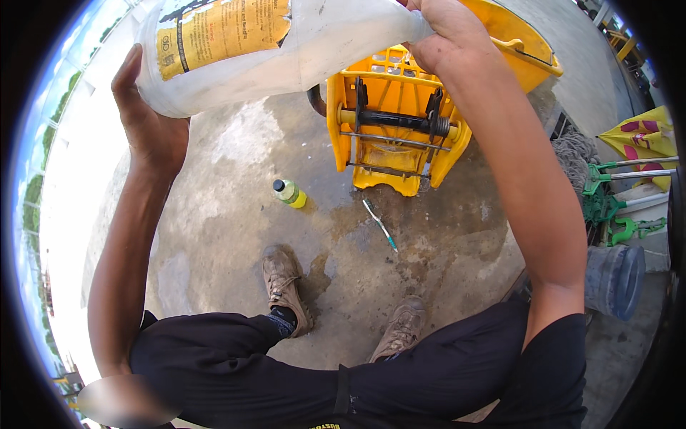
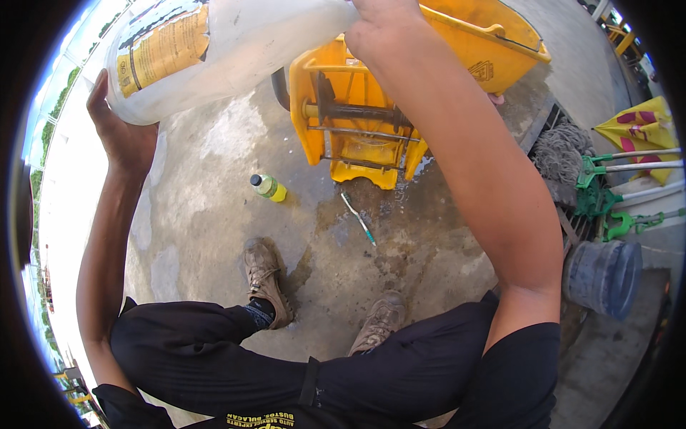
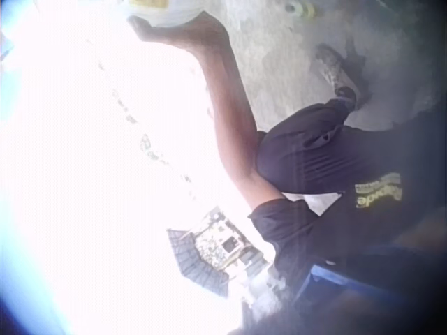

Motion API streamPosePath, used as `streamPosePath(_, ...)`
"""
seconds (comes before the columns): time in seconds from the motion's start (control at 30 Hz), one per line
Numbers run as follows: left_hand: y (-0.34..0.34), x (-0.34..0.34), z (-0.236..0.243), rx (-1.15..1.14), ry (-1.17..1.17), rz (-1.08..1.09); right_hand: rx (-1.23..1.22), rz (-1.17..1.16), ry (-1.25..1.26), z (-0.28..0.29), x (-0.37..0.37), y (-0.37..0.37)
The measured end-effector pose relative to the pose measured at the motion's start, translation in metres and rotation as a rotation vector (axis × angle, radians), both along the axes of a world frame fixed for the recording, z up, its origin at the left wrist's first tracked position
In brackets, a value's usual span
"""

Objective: The person scrubs the underside of a yellow mop bucket with a toothbrush and cleaning solution, then rinses it with water from a hose. They repeat the scrubbing process on different parts of the bucket's underside.

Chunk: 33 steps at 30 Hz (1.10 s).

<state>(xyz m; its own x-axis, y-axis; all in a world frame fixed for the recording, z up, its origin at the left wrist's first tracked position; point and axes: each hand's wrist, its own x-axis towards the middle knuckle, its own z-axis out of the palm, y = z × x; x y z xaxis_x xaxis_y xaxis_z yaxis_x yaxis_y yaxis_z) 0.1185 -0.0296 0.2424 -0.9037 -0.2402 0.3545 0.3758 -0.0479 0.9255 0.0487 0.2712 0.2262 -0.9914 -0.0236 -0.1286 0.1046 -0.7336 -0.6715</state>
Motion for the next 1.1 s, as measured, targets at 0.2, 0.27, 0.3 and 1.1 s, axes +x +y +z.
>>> streamPosePath(0.2, 0.026, -0.014, -0.004, 0.075, -0.069, -0.086, 0.303, -0.192, 0.216, 0.025, 0.000, 0.033)
streamPosePath(0.27, 0.036, -0.016, 0.001, 0.092, -0.089, -0.058, 0.162, -0.231, 0.198, 0.043, 0.021, 0.029)
streamPosePath(0.3, 0.036, -0.017, 0.005, 0.114, -0.090, -0.060, 0.065, -0.245, 0.174, 0.048, 0.019, 0.028)
streamPosePath(1.1, -0.047, -0.088, -0.011, 0.015, 0.131, -0.079, -0.368, -0.196, -0.112, -0.021, -0.084, 0.002)
